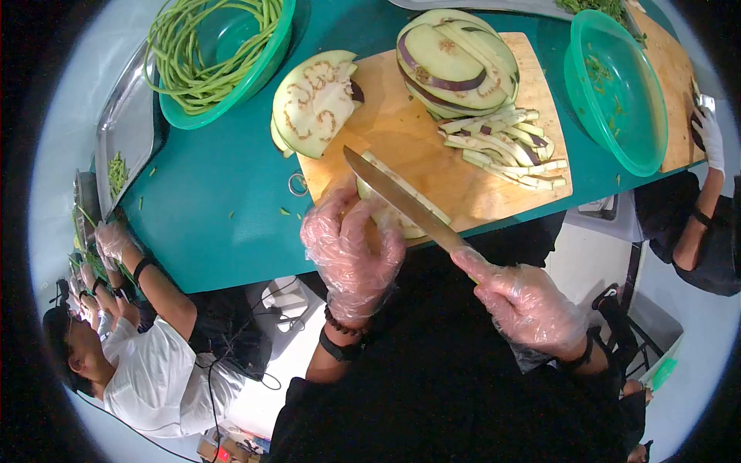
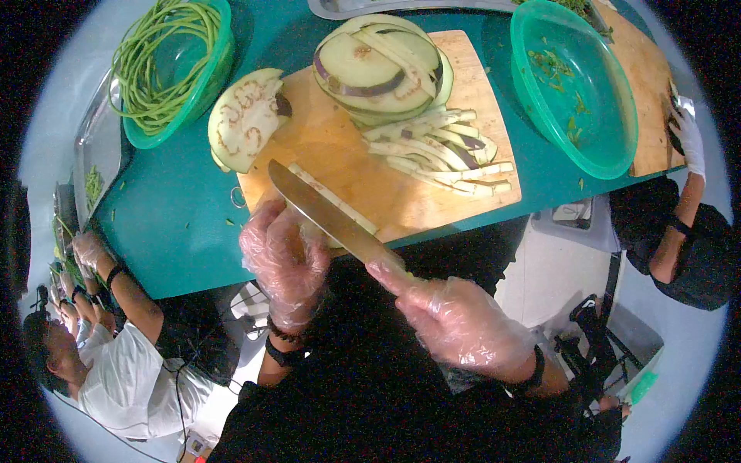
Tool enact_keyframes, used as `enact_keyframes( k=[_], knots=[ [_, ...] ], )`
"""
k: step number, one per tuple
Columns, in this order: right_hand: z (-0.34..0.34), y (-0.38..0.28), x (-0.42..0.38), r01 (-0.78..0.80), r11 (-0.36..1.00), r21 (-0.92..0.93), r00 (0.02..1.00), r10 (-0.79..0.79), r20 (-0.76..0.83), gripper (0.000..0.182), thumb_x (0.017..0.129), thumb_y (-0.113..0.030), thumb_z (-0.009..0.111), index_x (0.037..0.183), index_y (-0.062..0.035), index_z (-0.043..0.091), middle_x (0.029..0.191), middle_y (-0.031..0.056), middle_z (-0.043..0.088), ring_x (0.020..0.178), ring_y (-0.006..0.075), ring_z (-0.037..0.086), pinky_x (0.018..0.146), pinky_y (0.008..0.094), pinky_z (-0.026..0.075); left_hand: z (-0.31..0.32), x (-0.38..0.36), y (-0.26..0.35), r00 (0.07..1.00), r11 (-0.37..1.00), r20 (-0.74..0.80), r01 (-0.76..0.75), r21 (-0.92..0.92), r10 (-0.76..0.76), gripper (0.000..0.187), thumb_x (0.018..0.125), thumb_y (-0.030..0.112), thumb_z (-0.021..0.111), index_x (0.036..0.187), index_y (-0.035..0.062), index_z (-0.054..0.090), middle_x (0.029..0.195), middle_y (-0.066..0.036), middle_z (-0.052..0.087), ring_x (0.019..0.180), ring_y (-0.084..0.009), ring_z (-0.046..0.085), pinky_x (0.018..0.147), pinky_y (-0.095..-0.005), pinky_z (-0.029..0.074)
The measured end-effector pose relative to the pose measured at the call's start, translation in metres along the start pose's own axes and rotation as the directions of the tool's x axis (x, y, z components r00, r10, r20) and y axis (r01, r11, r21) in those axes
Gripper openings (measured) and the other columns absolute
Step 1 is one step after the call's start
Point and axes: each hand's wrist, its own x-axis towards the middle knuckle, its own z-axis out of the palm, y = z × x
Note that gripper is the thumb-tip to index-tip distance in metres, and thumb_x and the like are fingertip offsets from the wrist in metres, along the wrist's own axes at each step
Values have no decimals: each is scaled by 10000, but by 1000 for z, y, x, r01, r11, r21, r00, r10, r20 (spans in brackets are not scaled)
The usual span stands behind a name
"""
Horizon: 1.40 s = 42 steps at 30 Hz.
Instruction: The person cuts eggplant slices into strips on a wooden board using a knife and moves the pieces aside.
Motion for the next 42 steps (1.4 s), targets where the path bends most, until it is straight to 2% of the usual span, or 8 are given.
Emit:
enact_keyframes(
  k=[3,12,21,26,30,37,41,42],
  knots=[
    [6,8,2,166,984,60,982,-159,-102,534,987,15,580,1513,-70,534,1097,256,701,698,365,656,689,368,532,-1,-1,0,1000,1000,8,7,4,-7,483,700,78,812,1152,99,640,1264,-169,628,1115,-389,621,912,-509,471],
    [-1,-1,3,60,998,27,998,-60,-2,529,1002,-16,583,1524,-83,527,917,243,678,614,340,611,639,371,513,-1,-3,-2,999,999,37,38,-25,-37,486,672,89,814,1128,96,646,1261,-176,623,1095,-397,614,909,-515,468],
    [-8,-9,4,-82,997,6,995,81,64,522,1005,-23,584,1521,-67,519,1138,281,690,794,398,706,731,369,548,-3,2,-1,1000,1000,27,13,2,-13,473,674,86,806,1119,94,646,1256,-177,627,1078,-389,621,897,-510,477],
    [-2,1,3,23,1000,12,1000,-23,7,524,1008,-22,579,1526,-69,512,1195,276,688,858,410,728,763,367,555,-1,-1,-3,1000,1000,16,16,-2,-16,466,675,96,805,1114,95,650,1245,-180,630,1071,-392,621,897,-509,477],
    [-1,4,4,59,998,28,998,-59,2,619,1001,-23,583,1581,-196,456,1066,259,698,802,466,689,700,425,565,0,-1,-2,1000,1000,9,14,3,-14,456,676,103,804,1107,96,654,1240,-179,631,1069,-394,619,899,-510,475],
    [-8,7,9,145,983,113,989,-142,-36,471,1068,-92,563,1536,-65,514,725,134,603,579,185,503,627,314,468,-1,0,1,1000,1000,17,23,17,-23,453,672,99,799,1102,96,658,1252,-177,631,1070,-388,618,900,-506,474],
    [-9,7,12,128,981,147,992,-124,-34,472,1075,-116,572,1541,-68,515,662,95,525,579,139,450,616,295,447,-2,0,3,999,999,27,25,32,-26,460,668,95,798,1104,97,653,1268,-174,628,1089,-387,611,909,-505,469],
    [-9,5,13,103,983,153,995,-102,-17,479,1072,-107,569,1545,-66,507,806,108,529,718,164,466,704,305,445,-2,-1,3,999,999,31,30,35,-31,462,668,95,798,1106,97,652,1272,-173,627,1095,-387,609,914,-504,468]
  ],
)
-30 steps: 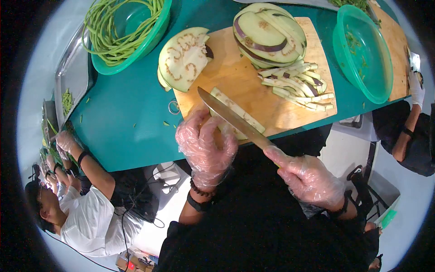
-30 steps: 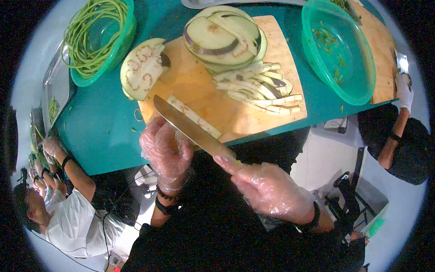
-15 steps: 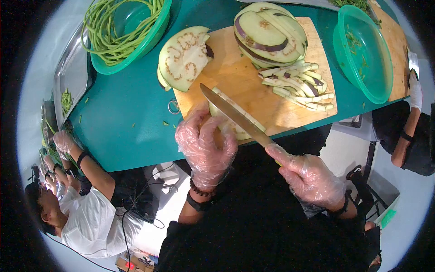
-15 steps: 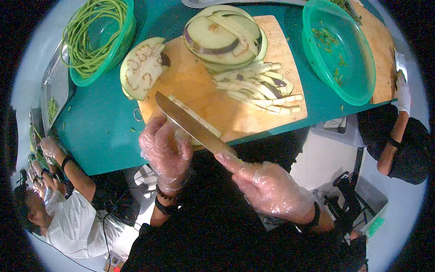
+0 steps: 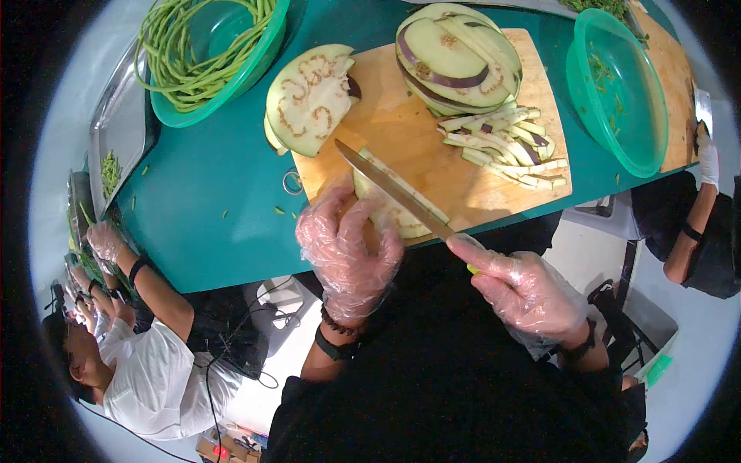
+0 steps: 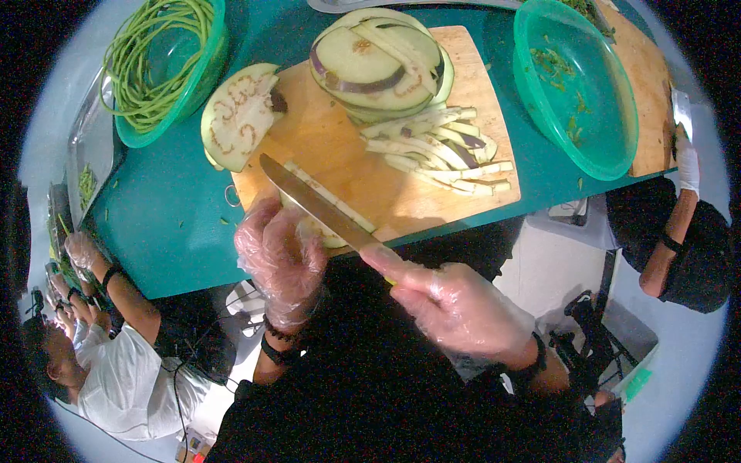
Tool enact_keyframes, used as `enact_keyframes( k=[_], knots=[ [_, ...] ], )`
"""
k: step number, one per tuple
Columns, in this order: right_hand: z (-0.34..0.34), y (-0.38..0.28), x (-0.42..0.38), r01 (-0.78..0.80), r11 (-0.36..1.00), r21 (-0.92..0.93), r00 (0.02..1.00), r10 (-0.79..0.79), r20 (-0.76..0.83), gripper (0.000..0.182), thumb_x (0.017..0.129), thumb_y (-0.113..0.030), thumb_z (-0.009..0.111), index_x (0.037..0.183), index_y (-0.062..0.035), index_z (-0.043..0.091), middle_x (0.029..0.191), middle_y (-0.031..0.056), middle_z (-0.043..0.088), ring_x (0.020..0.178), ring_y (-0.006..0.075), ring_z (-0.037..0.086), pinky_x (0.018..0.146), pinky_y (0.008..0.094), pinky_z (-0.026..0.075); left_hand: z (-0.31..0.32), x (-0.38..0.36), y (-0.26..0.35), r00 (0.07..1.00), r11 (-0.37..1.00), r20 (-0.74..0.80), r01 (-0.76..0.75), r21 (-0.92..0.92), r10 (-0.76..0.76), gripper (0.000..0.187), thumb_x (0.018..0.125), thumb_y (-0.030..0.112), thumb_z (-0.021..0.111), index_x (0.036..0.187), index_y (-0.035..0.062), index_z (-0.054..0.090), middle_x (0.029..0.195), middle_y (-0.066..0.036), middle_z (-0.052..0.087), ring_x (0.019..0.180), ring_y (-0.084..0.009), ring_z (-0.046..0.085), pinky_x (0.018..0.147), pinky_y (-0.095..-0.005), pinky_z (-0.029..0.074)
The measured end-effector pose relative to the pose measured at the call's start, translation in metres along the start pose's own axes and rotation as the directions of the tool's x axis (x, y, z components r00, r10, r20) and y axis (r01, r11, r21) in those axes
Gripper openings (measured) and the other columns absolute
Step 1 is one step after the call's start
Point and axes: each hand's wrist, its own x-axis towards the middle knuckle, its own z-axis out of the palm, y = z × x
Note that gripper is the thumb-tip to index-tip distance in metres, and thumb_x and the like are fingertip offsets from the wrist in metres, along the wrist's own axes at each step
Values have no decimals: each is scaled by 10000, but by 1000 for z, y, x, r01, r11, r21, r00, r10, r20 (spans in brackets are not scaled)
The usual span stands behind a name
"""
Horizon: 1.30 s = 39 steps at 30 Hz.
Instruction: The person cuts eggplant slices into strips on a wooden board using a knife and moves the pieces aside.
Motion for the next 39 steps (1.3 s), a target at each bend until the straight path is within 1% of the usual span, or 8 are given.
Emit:
enact_keyframes(
  k=[4,8,11,16,20,27,31,39],
  knots=[
    [-5,-10,5,-113,993,20,991,111,72,508,1060,-61,543,1562,-55,467,1526,178,569,1412,276,558,1145,352,435,2,-2,-2,1000,1000,3,7,1,-7,467,670,93,797,1112,99,647,1282,-171,624,1112,-389,606,931,-504,463],
    [-5,-5,7,-130,988,90,990,124,64,500,1073,-85,538,1568,-79,471,1486,180,608,1370,233,595,1123,341,445,2,-2,-2,1000,1000,-5,-9,3,9,467,671,84,791,1115,101,646,1284,-171,622,1120,-391,605,937,-506,462],
    [-9,-19,17,-382,919,103,921,368,131,498,1077,-110,548,1570,-110,480,1429,185,650,1322,225,633,1089,334,462,0,0,2,1000,1000,1,-6,14,6,467,678,77,787,1123,102,646,1272,-174,627,1109,-391,611,932,-509,465],
    [-1,-3,26,-123,991,49,992,121,30,498,1073,-143,577,1564,-136,498,1269,206,712,1077,236,714,980,342,510,2,1,0,999,999,-18,-40,11,40,470,687,72,786,1138,98,655,1244,-180,639,1073,-393,632,900,-506,483],
    [3,-2,29,-60,998,22,998,60,2,491,1069,-145,584,1555,-134,510,1170,223,722,892,256,690,905,347,525,1,2,2,999,999,-26,-34,14,35,469,687,65,785,1138,95,661,1227,-181,646,1060,-396,639,886,-500,491],
    [-5,-10,15,-304,953,-10,951,304,57,480,1073,-136,573,1548,-121,515,1230,188,725,886,173,632,903,307,505,0,3,2,999,999,-38,-8,-34,6,407,706,65,790,1097,97,681,1216,-176,648,1061,-386,632,897,-490,487],
    [1,16,0,-30,998,54,997,34,-74,481,1077,-130,568,1552,-93,505,1024,89,716,770,127,521,783,290,497,1,1,4,999,1000,-48,-5,-10,4,402,714,66,794,1098,97,677,1208,-171,647,1060,-381,632,899,-488,486],
    [-7,10,-2,-135,973,187,980,160,-122,505,1084,-134,563,1576,-71,469,807,11,568,694,76,428,676,251,447,-1,0,2,999,999,-43,6,-39,-8,401,717,67,802,1097,103,681,1218,-154,647,1091,-374,621,932,-485,473]
  ],
)
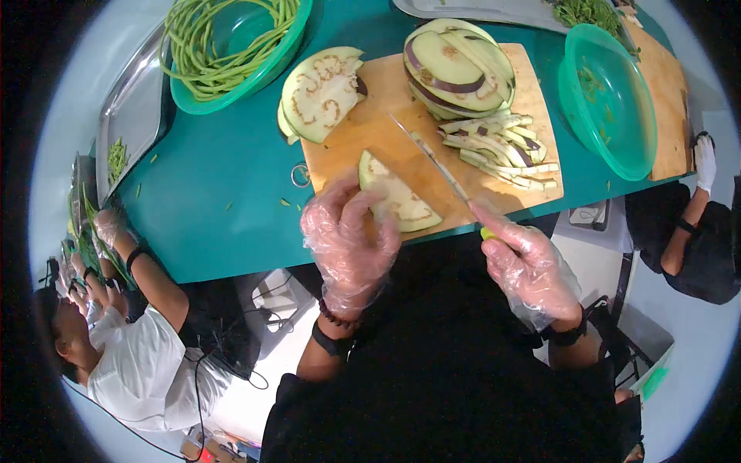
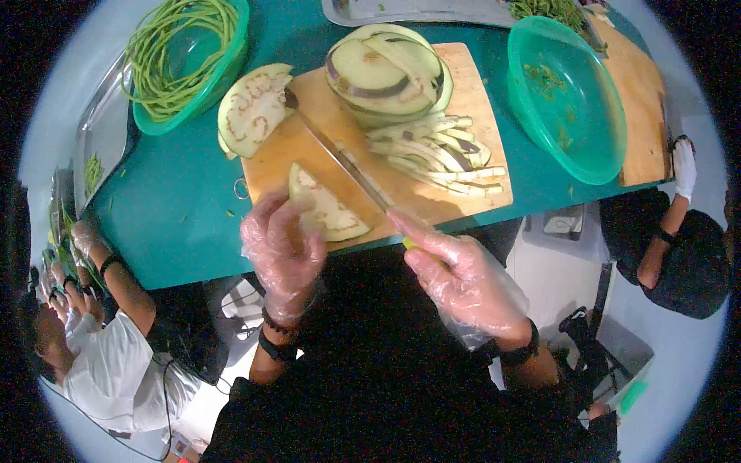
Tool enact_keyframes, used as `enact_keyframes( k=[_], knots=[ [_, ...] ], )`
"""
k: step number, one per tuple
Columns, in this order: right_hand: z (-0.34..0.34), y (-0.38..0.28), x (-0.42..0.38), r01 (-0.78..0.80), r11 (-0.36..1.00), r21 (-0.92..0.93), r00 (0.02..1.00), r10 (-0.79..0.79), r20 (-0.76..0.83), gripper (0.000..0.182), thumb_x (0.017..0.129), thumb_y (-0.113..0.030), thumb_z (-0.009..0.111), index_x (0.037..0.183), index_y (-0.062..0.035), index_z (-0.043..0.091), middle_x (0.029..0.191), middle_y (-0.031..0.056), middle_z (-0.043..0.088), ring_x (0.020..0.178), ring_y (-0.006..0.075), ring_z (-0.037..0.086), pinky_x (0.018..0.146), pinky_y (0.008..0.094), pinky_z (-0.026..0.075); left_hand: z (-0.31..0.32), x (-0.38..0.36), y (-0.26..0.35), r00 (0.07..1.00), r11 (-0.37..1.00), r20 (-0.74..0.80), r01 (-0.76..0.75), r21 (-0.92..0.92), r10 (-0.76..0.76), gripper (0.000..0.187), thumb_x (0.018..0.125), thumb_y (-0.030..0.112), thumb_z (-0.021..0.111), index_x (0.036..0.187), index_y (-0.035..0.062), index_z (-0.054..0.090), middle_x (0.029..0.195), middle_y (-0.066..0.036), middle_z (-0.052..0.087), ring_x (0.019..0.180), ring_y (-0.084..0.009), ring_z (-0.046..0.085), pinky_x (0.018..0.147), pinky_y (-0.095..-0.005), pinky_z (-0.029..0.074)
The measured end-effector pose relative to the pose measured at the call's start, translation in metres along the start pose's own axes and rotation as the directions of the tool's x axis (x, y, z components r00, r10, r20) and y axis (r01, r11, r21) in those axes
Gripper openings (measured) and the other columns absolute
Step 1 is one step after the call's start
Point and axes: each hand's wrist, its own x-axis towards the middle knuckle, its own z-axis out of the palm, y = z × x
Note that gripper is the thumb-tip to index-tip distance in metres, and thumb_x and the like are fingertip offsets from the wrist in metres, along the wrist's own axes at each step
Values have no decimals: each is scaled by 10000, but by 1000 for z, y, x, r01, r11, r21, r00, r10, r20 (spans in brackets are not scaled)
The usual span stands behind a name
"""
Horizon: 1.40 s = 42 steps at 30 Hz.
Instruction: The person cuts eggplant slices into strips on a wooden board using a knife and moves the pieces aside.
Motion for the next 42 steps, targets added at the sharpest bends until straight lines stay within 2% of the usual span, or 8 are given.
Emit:
enact_keyframes(
  k=[8,13,18,21,23,30,35,42],
  knots=[
    [12,-9,-18,-154,950,270,982,116,151,526,1119,-199,511,1618,-75,402,782,-79,442,674,69,402,652,241,417,3,-6,-6,1000,1000,-4,7,8,-7,470,729,120,781,1190,111,692,1269,-175,641,1160,-388,587,1007,-490,462],
    [11,-3,-14,33,998,-47,988,-26,151,498,1090,-145,548,1570,-46,460,1071,75,732,873,137,676,808,301,512,2,-7,-6,1000,1000,3,25,-3,-25,462,728,116,781,1179,96,680,1284,-177,641,1176,-386,587,1019,-487,462],
    [12,-15,-12,67,975,-211,989,-37,143,488,1051,-103,583,1530,-54,508,1391,224,622,1201,349,690,962,327,518,3,-9,-6,1000,1000,4,29,-8,-29,447,741,115,777,1173,93,663,1286,-174,642,1180,-383,587,1022,-486,462],
    [11,-21,-12,49,960,-274,989,-9,145,494,1043,-96,583,1532,-79,513,1338,246,636,1178,420,652,925,330,533,5,-9,-7,1000,1000,-3,29,-6,-29,448,745,123,777,1175,92,656,1287,-173,639,1181,-383,585,1021,-487,461],
    [12,-14,-12,162,945,-285,983,-131,127,495,1039,-90,582,1530,-86,518,1292,271,638,1130,449,642,880,336,545,4,-9,-6,1000,1000,3,21,-1,-21,444,746,129,779,1170,91,651,1286,-173,637,1181,-384,584,1017,-490,462],
    [10,-9,-16,96,932,-348,991,-55,126,510,1031,-94,592,1535,-141,525,1121,291,667,867,480,668,740,406,557,5,-10,-8,1000,1000,-5,13,-1,-13,430,765,161,785,1167,93,648,1265,-174,634,1162,-385,583,1004,-500,465],
    [15,-8,-13,168,950,-264,983,-142,115,526,1028,-94,600,1543,-167,519,898,303,642,680,492,589,640,409,527,6,-7,-7,1000,1000,-26,1,13,0,438,708,84,806,1110,86,631,1253,-146,634,1108,-374,611,943,-500,476],
    [10,-15,-16,58,944,-326,990,-12,142,532,1026,-87,601,1546,-150,510,1034,291,676,797,500,632,687,394,537,4,-7,-4,1000,1000,-12,8,11,-8,442,692,75,797,1097,79,620,1267,-153,632,1107,-377,611,939,-503,473]
  ],
)
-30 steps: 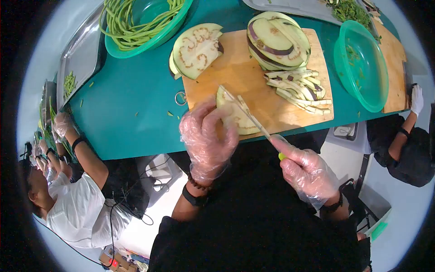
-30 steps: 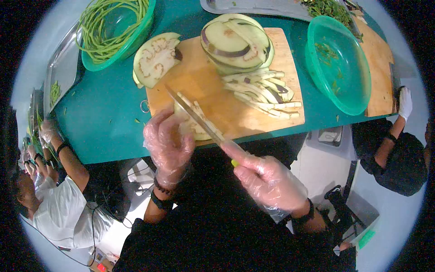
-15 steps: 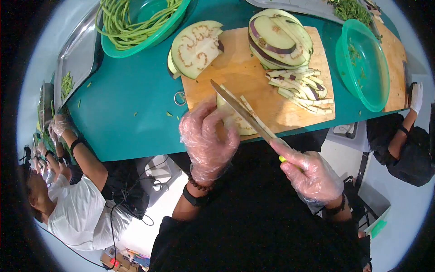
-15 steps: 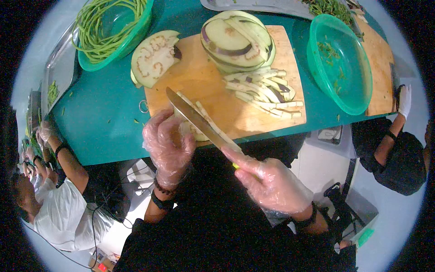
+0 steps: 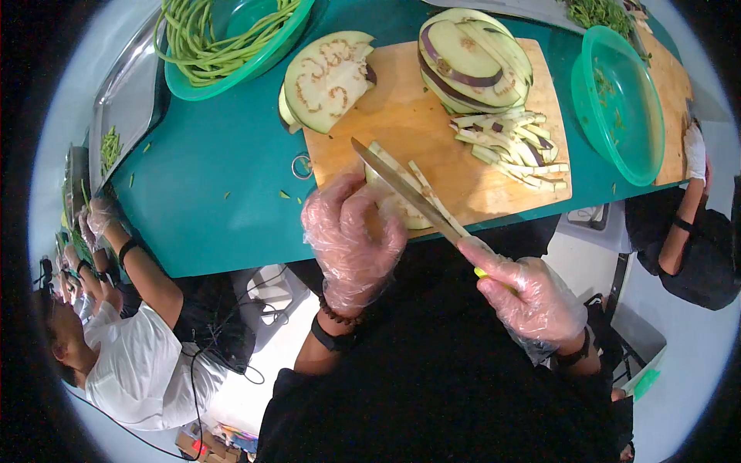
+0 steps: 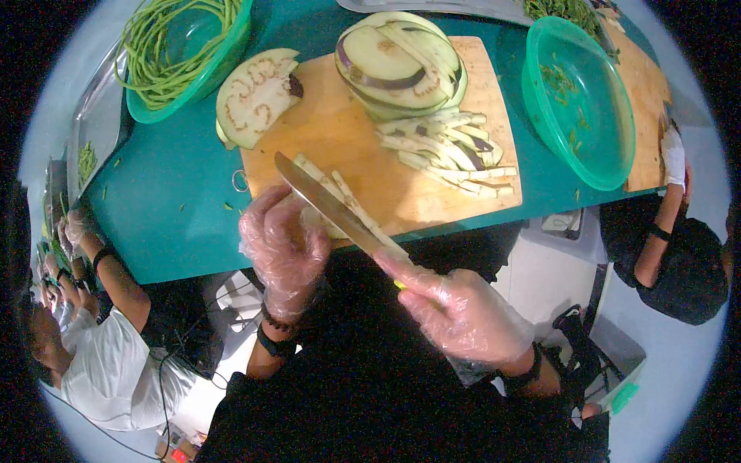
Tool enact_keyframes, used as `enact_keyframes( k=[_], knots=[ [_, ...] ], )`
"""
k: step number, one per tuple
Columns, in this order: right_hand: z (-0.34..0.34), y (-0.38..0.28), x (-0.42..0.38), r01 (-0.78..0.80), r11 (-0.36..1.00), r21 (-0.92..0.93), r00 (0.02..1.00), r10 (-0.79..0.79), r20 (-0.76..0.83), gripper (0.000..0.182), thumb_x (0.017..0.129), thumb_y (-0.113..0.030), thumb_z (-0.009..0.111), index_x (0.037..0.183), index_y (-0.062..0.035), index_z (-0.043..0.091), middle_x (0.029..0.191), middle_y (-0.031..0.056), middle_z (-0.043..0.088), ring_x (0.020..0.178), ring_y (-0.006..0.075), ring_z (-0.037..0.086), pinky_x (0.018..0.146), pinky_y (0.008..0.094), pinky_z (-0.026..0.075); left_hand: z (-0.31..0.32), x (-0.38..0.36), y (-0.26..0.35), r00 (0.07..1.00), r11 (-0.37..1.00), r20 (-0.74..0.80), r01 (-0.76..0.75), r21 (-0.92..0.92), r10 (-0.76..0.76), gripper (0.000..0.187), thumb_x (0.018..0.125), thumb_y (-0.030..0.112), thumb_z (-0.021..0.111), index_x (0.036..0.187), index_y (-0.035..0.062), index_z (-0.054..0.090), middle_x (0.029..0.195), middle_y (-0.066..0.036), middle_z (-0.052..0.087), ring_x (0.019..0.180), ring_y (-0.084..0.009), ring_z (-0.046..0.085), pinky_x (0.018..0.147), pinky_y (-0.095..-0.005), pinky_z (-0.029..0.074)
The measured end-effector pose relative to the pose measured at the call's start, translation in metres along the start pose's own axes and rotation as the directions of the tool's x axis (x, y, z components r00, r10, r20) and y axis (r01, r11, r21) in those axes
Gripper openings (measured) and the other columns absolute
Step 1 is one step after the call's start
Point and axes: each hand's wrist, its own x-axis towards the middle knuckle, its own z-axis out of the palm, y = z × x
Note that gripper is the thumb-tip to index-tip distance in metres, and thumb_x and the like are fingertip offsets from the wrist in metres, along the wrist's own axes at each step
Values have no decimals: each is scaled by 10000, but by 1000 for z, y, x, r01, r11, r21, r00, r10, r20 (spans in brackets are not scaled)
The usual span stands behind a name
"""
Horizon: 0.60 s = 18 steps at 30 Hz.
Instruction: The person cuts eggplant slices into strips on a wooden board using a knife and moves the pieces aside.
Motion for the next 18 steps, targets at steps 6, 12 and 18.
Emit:
enact_keyframes(
  k=[6,12,18],
  knots=[
    [12,17,4,221,975,22,968,-217,-128,523,1028,-92,601,1541,-150,518,892,302,632,665,484,578,631,387,516,0,-2,-3,1000,1000,23,16,-10,-16,434,745,130,789,1160,98,665,1261,-173,631,1163,-381,589,1012,-489,467],
    [0,-1,1,-48,999,17,999,48,20,527,1031,-94,597,1547,-150,508,1050,300,668,811,494,656,700,381,543,0,2,0,1000,1000,1,-15,-13,15,486,681,69,801,1133,84,624,1273,-155,635,1114,-377,614,942,-500,479],
    [8,8,0,81,993,87,996,-78,-38,543,1035,-96,595,1563,-155,486,1165,283,670,927,486,677,758,388,557,-1,2,0,1000,999,-7,-17,-41,16,485,678,57,798,1131,84,627,1259,-152,641,1097,-378,623,929,-495,489]
  ],
)
